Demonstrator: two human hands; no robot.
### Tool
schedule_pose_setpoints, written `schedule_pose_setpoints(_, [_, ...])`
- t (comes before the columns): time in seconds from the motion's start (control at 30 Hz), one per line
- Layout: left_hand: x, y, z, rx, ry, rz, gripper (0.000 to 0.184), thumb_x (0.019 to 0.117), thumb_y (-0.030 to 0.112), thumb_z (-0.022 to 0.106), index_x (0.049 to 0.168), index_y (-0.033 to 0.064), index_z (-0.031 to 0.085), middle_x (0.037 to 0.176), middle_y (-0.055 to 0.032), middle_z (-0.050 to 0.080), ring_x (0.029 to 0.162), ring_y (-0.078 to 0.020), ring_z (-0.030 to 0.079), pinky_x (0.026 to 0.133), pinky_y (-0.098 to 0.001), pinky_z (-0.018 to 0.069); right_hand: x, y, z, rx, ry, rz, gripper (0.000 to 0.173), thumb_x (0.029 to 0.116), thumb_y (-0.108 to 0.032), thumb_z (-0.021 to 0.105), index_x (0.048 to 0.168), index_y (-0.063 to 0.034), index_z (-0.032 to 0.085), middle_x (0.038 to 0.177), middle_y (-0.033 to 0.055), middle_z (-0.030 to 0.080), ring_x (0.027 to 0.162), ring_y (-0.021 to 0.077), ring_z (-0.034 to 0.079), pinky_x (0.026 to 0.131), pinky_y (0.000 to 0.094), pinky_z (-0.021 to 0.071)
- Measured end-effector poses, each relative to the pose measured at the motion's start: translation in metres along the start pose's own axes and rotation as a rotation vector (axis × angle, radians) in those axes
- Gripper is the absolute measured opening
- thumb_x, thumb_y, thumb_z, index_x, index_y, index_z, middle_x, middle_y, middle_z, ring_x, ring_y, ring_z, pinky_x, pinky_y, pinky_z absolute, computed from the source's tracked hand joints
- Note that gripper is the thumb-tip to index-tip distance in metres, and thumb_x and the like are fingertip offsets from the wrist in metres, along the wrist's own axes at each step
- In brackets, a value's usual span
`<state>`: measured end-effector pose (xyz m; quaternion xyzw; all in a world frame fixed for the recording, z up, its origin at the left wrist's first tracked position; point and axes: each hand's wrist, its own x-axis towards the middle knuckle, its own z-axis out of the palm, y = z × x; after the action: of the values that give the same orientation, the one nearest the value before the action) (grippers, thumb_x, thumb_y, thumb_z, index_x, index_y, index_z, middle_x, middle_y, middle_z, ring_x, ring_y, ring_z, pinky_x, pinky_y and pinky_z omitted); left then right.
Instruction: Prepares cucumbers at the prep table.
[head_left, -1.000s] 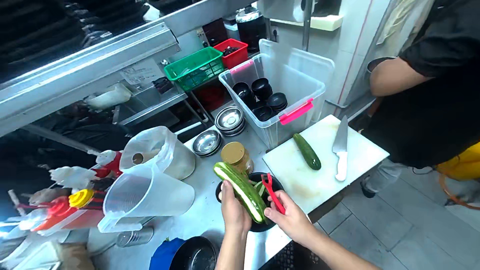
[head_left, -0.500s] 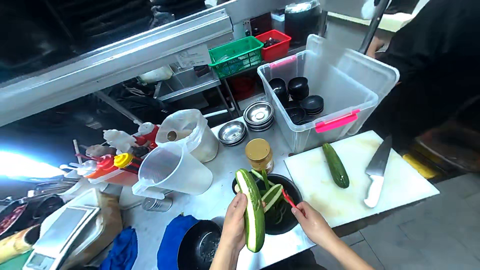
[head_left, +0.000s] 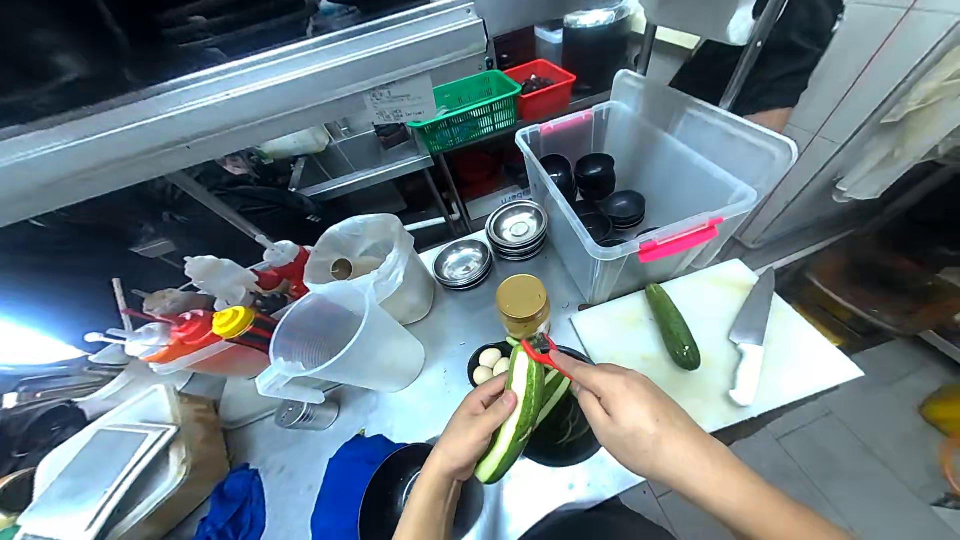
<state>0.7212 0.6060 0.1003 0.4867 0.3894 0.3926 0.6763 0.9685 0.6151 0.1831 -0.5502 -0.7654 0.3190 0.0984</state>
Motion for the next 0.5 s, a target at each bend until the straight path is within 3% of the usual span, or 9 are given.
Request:
schedule_pose_setpoints(0.27, [0.024, 0.003, 0.018, -0.169, 0.410, -0.010, 0.037, 0.1099, 0.028, 0.044, 0.128, 0.0022, 0.063, 0.106, -0.0239, 0.070, 0.094, -0.0317, 0.072, 0.085, -0.0474, 0.0612, -0.006, -0.008, 0.067, -0.016, 0.053, 0.047, 0.054, 0.1073, -0.026, 0.038, 0.161, -0.0318, 0.037, 0.108, 0.0131, 0.069, 0.094, 0.0273, 0.070, 0.082, 0.0439, 0.0590])
schedule_pose_setpoints(0.4, [0.034, 0.010, 0.018, -0.211, 0.563, 0.025, 0.037, 0.1109, 0.029, 0.042, 0.128, 0.0037, 0.063, 0.104, -0.0240, 0.070, 0.090, -0.0340, 0.071, 0.079, -0.0493, 0.0614, -0.024, -0.012, 0.087, -0.010, -0.020, 0.048, 0.056, 0.1061, -0.024, 0.040, 0.162, -0.0319, 0.035, 0.103, 0.0152, 0.068, 0.087, 0.0295, 0.070, 0.075, 0.0454, 0.0595])
schedule_pose_setpoints(0.5, [0.040, 0.019, 0.017, -0.263, 0.670, 0.061, 0.039, 0.1104, 0.034, 0.043, 0.131, 0.0082, 0.063, 0.105, -0.0193, 0.071, 0.090, -0.0291, 0.072, 0.078, -0.0468, 0.0618, -0.038, -0.015, 0.095, 0.033, -0.098, 0.064, 0.056, 0.1063, -0.023, 0.041, 0.161, -0.0310, 0.036, 0.103, 0.0183, 0.068, 0.086, 0.0333, 0.070, 0.074, 0.0488, 0.0593])
